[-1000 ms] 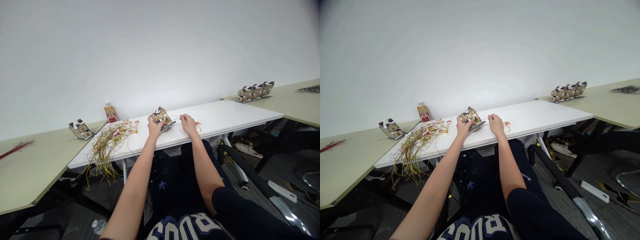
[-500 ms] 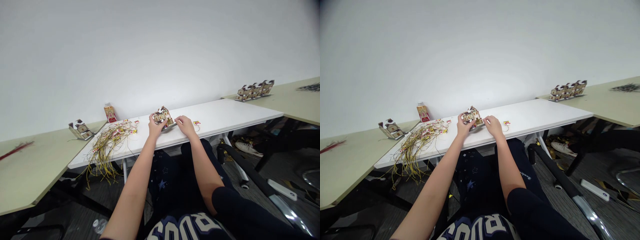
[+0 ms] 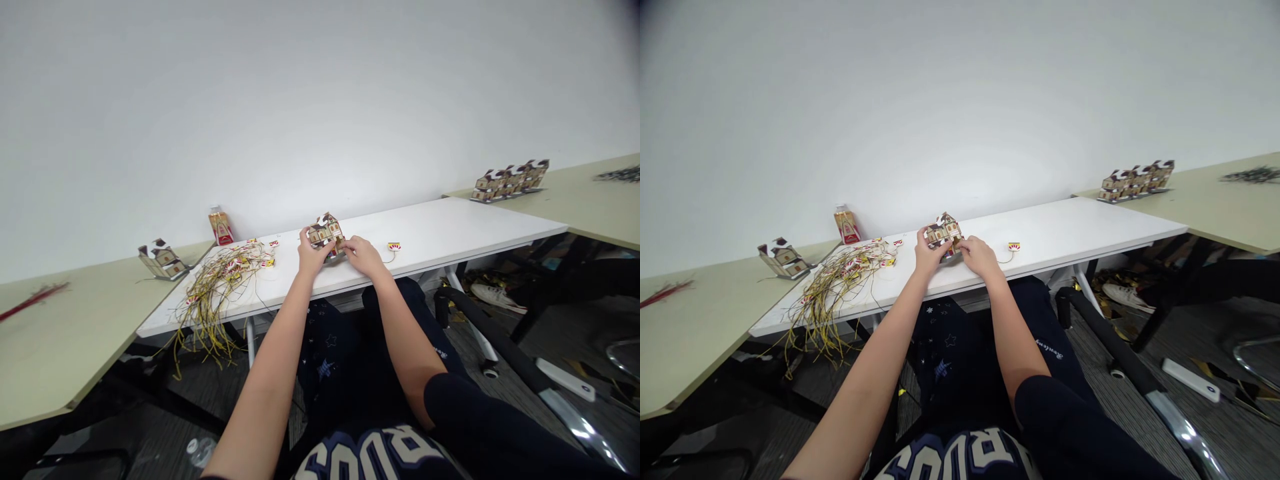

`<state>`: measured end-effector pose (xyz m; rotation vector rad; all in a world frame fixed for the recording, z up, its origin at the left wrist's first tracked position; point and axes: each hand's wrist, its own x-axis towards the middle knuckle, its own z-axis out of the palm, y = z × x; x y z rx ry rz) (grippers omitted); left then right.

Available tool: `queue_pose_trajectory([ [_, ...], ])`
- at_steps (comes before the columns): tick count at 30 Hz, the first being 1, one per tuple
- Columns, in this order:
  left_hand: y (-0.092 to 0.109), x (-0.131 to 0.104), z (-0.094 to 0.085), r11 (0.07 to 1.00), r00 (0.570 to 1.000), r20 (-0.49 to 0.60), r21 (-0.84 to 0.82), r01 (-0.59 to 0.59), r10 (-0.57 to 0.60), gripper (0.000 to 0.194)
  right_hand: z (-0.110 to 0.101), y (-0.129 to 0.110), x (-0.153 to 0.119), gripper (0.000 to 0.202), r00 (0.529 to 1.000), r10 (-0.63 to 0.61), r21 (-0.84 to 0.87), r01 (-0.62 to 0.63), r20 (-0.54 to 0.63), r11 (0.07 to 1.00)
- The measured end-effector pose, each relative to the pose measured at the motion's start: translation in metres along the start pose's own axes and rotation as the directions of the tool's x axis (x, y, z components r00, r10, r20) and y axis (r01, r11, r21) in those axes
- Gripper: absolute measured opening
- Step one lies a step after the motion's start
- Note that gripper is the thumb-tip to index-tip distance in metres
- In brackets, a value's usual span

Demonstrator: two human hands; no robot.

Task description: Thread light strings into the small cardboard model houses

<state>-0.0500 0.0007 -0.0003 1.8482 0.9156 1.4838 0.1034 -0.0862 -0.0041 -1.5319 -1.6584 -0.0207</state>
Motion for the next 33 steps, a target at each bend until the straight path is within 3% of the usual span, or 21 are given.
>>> queue_pose_trajectory([
  [9, -0.006, 0.001, 0.001, 1.000, 1.000, 0.003, 0.015, -0.006, 0.006, 0.080, 0.002, 0.000, 0.000, 0.030, 0.995, 0.101, -0.034, -0.100, 0.010, 0.994],
  [19, -0.004, 0.000, 0.001, 0.999, 0.999, 0.026, 0.037, -0.036, 0.036, 0.082, -0.015, -0.022, -0.007, 0.033, 0.958, 0.229, -0.173, -0.200, 0.171, 0.965],
  [27, -0.002, -0.001, 0.000, 0.998, 0.998, 0.049, 0.042, -0.040, 0.038, 0.086, -0.005, -0.026, -0.009, 0.043, 0.962, 0.222, -0.271, -0.174, 0.159, 0.947],
  [33, 0.001, -0.002, 0.001, 0.999, 0.999, 0.035, 0.025, -0.031, 0.031, 0.083, 0.005, -0.026, -0.008, 0.033, 0.972, 0.211, -0.340, -0.163, 0.107, 0.926],
])
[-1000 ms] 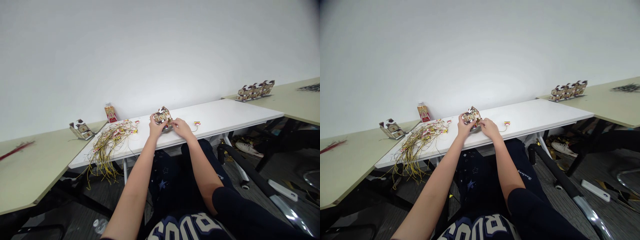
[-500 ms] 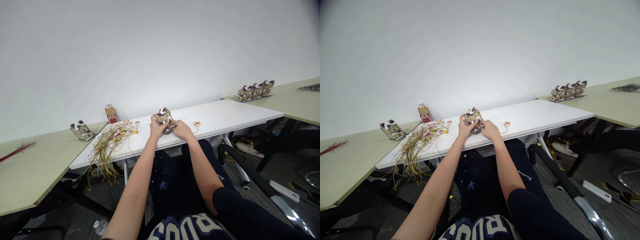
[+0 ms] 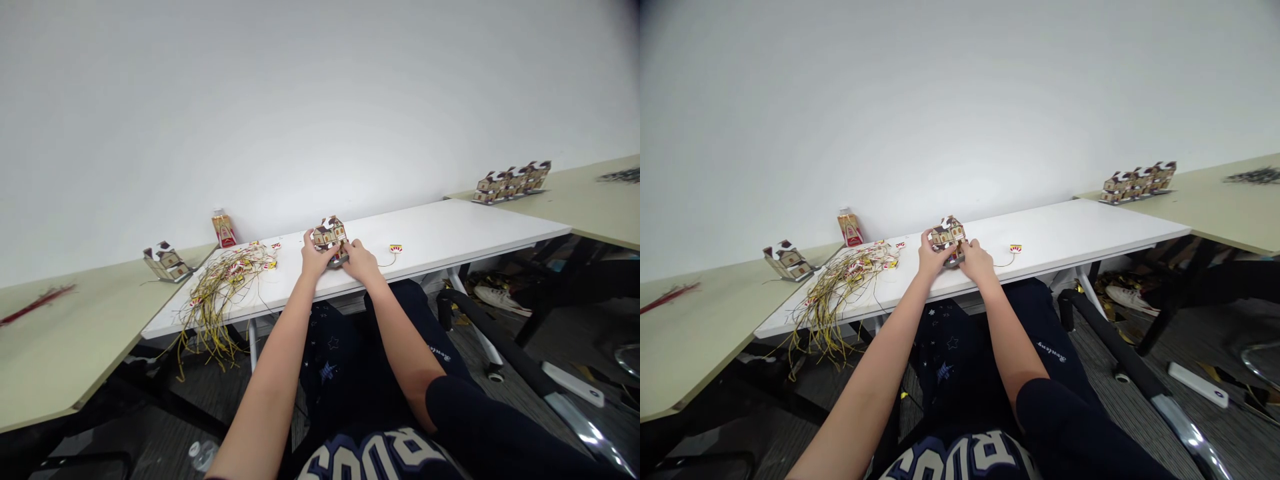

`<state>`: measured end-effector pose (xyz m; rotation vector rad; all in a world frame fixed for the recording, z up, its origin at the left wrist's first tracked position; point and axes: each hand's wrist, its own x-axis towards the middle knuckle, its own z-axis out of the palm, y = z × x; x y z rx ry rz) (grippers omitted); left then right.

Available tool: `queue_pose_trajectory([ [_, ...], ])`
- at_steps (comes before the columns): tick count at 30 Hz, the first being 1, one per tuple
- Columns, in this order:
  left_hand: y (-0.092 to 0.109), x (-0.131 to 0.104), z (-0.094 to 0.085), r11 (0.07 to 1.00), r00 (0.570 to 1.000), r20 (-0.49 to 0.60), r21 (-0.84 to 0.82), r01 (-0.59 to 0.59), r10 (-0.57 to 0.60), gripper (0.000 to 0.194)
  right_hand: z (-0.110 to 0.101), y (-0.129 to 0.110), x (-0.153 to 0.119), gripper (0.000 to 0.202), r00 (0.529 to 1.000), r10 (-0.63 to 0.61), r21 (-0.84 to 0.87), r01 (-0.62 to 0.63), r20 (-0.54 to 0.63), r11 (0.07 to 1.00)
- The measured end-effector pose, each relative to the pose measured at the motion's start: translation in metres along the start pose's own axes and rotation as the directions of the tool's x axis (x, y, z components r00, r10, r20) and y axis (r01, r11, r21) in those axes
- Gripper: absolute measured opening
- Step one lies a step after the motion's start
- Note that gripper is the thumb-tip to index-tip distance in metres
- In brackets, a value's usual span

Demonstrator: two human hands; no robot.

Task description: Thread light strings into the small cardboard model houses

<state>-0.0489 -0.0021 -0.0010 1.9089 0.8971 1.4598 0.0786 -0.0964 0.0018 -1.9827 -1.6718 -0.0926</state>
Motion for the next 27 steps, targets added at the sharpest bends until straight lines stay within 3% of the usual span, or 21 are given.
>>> queue_pose_trajectory([
  [11, -0.003, 0.001, 0.002, 1.000, 0.999, -0.038, -0.019, 0.020, -0.021, 0.081, -0.002, 0.005, 0.001, 0.035, 0.996, -0.049, 0.063, 0.053, -0.070, 0.997],
  [17, -0.008, 0.003, 0.002, 0.997, 0.994, -0.080, -0.006, 0.071, -0.071, 0.080, 0.000, 0.011, 0.006, 0.040, 0.977, -0.116, 0.171, 0.147, -0.178, 0.974],
  [23, -0.015, 0.006, 0.002, 0.997, 0.991, -0.109, 0.016, 0.073, -0.071, 0.081, 0.010, 0.023, 0.015, 0.025, 0.952, -0.161, 0.231, 0.224, -0.261, 0.947],
  [27, -0.014, 0.005, 0.002, 0.996, 0.990, -0.116, 0.001, 0.087, -0.086, 0.081, 0.011, 0.031, 0.019, 0.014, 0.960, -0.126, 0.259, 0.192, -0.251, 0.947],
])
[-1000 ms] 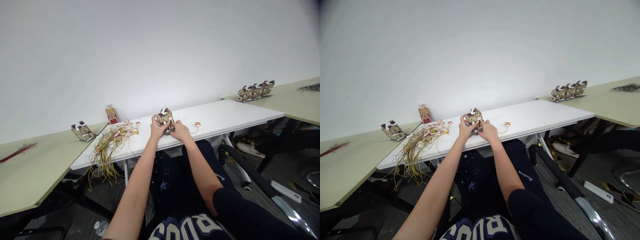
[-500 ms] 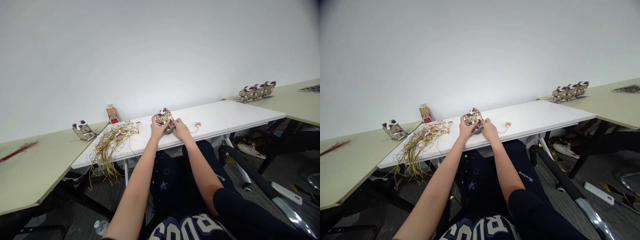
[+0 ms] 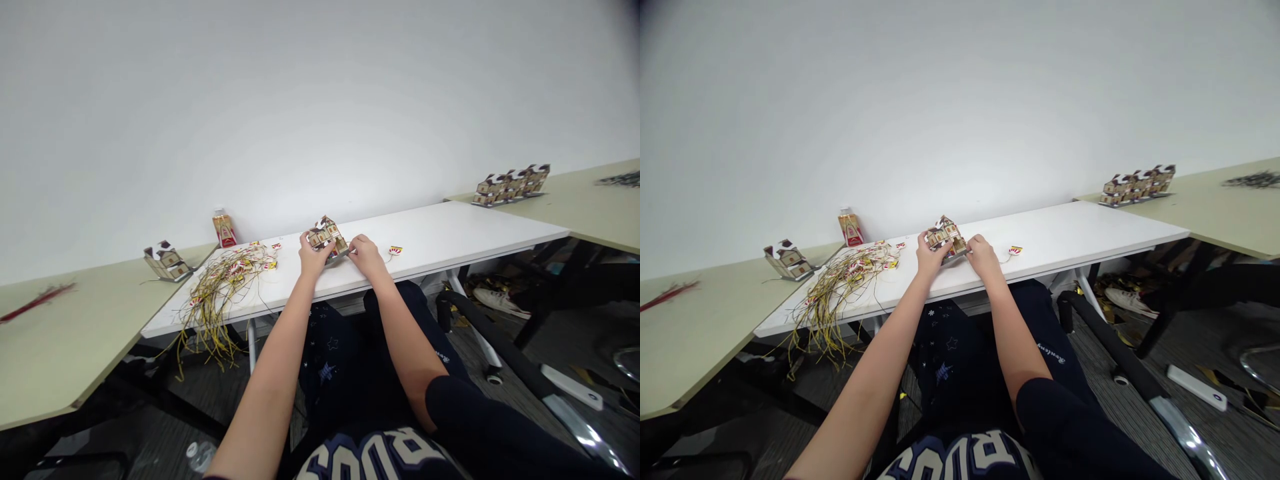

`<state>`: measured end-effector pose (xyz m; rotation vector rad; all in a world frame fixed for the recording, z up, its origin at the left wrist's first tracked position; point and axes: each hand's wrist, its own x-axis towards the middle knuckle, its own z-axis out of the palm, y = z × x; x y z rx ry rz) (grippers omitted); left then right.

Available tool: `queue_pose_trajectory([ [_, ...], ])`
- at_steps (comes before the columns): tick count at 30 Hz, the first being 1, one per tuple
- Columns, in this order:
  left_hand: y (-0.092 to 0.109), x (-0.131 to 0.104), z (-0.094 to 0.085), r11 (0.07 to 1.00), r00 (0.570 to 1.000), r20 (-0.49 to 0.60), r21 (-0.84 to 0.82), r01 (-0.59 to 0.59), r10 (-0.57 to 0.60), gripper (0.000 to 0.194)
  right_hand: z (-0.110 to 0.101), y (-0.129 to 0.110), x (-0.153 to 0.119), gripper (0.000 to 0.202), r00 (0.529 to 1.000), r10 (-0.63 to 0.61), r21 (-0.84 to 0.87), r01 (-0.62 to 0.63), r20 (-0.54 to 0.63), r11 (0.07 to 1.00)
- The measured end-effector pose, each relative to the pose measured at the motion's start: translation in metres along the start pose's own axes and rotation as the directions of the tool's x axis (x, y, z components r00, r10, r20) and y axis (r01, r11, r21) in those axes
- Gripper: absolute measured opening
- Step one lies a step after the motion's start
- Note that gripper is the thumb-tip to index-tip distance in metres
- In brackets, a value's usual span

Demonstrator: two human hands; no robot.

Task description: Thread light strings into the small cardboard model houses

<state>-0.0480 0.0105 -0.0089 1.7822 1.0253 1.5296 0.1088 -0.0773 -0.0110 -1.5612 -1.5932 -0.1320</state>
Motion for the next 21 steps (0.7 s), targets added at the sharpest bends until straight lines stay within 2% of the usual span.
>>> queue_pose_trajectory([
  [7, 0.005, -0.001, -0.001, 1.000, 1.000, -0.013, -0.007, 0.015, -0.015, 0.079, -0.012, -0.001, 0.000, 0.008, 0.996, 0.081, -0.001, -0.081, 0.043, 0.997],
  [11, 0.010, -0.002, -0.002, 0.999, 0.998, -0.040, 0.013, 0.042, -0.041, 0.077, -0.023, 0.001, -0.002, 0.012, 0.998, 0.049, 0.111, -0.044, -0.049, 0.993],
  [14, 0.013, -0.002, -0.004, 0.996, 0.995, -0.064, 0.027, 0.080, -0.078, 0.077, -0.029, 0.008, -0.003, 0.014, 0.991, 0.046, 0.256, -0.012, -0.126, 0.967],
  [17, 0.014, -0.002, -0.005, 0.996, 0.994, -0.070, 0.036, 0.083, -0.080, 0.077, -0.031, 0.010, -0.002, 0.023, 0.989, 0.086, 0.526, -0.012, -0.117, 0.850],
  [21, 0.015, -0.002, -0.006, 0.996, 0.994, -0.071, 0.040, 0.083, -0.080, 0.076, -0.031, -0.001, 0.002, 0.037, 0.957, 0.276, 0.843, -0.074, -0.091, 0.533],
])
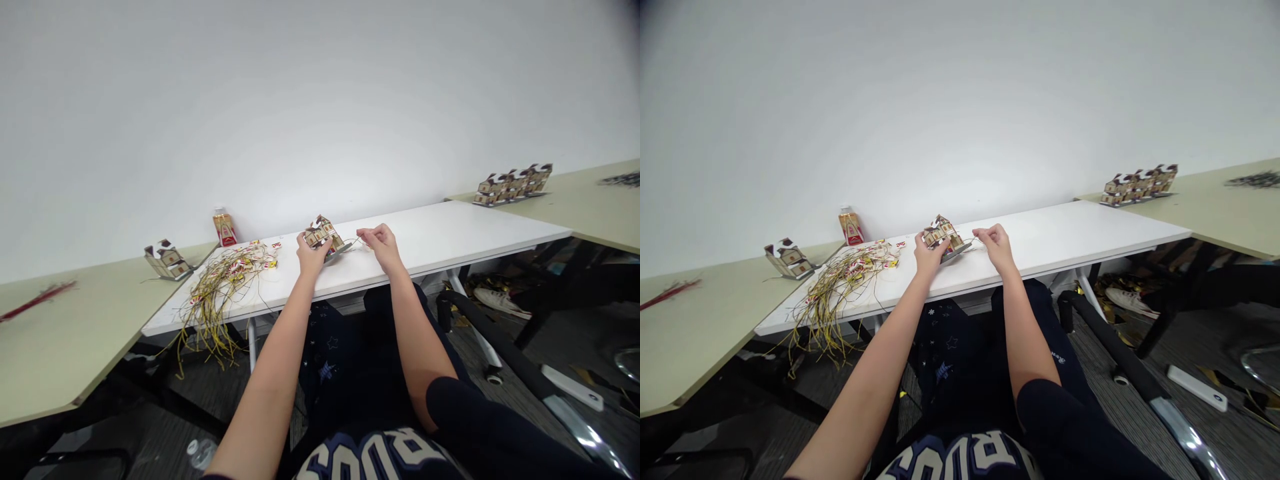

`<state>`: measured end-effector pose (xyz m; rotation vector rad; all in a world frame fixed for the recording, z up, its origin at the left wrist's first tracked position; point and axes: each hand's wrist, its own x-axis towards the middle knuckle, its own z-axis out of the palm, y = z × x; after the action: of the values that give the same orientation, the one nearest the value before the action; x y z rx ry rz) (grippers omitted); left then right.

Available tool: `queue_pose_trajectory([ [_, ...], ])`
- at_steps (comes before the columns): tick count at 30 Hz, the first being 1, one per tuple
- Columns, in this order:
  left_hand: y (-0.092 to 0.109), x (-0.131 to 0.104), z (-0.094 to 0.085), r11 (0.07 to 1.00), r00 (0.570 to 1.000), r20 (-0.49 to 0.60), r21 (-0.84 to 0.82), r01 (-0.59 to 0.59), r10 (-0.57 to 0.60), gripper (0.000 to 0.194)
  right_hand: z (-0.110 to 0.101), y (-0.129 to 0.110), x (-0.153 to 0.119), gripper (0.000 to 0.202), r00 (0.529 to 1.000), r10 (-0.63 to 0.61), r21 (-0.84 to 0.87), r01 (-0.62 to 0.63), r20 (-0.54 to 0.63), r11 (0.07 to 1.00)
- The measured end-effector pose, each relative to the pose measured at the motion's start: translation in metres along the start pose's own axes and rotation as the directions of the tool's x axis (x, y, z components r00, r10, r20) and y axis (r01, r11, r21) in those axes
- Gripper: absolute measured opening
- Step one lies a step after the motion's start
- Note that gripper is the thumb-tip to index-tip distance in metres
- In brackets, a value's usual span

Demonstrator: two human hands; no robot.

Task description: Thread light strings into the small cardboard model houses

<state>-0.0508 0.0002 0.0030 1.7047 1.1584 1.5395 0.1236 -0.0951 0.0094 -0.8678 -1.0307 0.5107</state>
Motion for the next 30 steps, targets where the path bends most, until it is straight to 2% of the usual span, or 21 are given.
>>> queue_pose_trajectory([
  [2, 0.000, 0.000, 0.000, 1.000, 1.000, 0.002, 0.000, 0.001, -0.001, 0.075, 0.005, -0.005, 0.000, 0.039, 0.991, 0.069, 0.189, -0.046, -0.115, 0.981],
  [4, -0.001, 0.000, 0.000, 1.000, 1.000, 0.003, -0.001, 0.001, -0.001, 0.075, 0.005, -0.009, 0.002, 0.039, 0.970, 0.116, 0.342, -0.037, -0.213, 0.939],
  [6, -0.001, 0.001, 0.000, 1.000, 1.000, 0.006, -0.004, -0.002, 0.002, 0.075, 0.001, -0.010, 0.003, 0.038, 0.952, 0.136, 0.415, -0.010, -0.275, 0.910],
  [8, -0.003, 0.001, 0.001, 1.000, 1.000, 0.009, -0.008, -0.006, 0.006, 0.076, -0.004, -0.008, 0.004, 0.038, 0.937, 0.153, 0.395, -0.017, -0.315, 0.919],
  [10, -0.005, 0.001, 0.001, 1.000, 1.000, 0.015, -0.014, -0.015, 0.015, 0.076, -0.009, -0.005, 0.004, 0.035, 0.913, 0.163, 0.271, -0.060, -0.374, 0.961],
  [12, -0.006, 0.002, 0.002, 0.999, 1.000, 0.016, -0.018, -0.027, 0.027, 0.076, -0.011, -0.002, 0.002, 0.028, 0.899, 0.111, 0.021, -0.112, -0.423, 0.993],
  [13, -0.007, 0.002, 0.002, 0.999, 0.999, 0.016, -0.017, -0.031, 0.031, 0.076, -0.011, -0.001, 0.001, 0.025, 0.908, 0.064, -0.141, -0.133, -0.414, 0.981],
  [15, -0.006, 0.002, 0.002, 0.999, 0.999, 0.016, -0.013, -0.034, 0.034, 0.077, -0.010, 0.000, -0.002, 0.028, 0.957, 0.001, -0.447, -0.137, -0.291, 0.884],
  [17, -0.005, 0.001, 0.002, 1.000, 0.999, 0.015, -0.008, -0.028, 0.028, 0.077, -0.006, 0.001, -0.006, 0.039, 0.992, 0.034, -0.635, -0.107, -0.125, 0.765],
  [19, -0.003, 0.001, 0.002, 1.000, 1.000, 0.014, -0.006, -0.021, 0.021, 0.077, -0.001, 0.001, -0.009, 0.048, 0.993, 0.106, -0.734, -0.103, -0.042, 0.672],
  [23, -0.002, 0.000, 0.002, 0.999, 0.999, 0.027, -0.029, -0.023, 0.024, 0.075, 0.008, -0.002, -0.013, 0.051, 0.973, 0.227, -0.844, -0.143, -0.026, 0.517],
  [30, -0.003, -0.001, 0.002, 0.998, 0.998, 0.043, -0.026, -0.054, 0.055, 0.076, 0.008, -0.007, -0.014, 0.045, 0.959, 0.283, -0.888, -0.145, -0.018, 0.436],
])
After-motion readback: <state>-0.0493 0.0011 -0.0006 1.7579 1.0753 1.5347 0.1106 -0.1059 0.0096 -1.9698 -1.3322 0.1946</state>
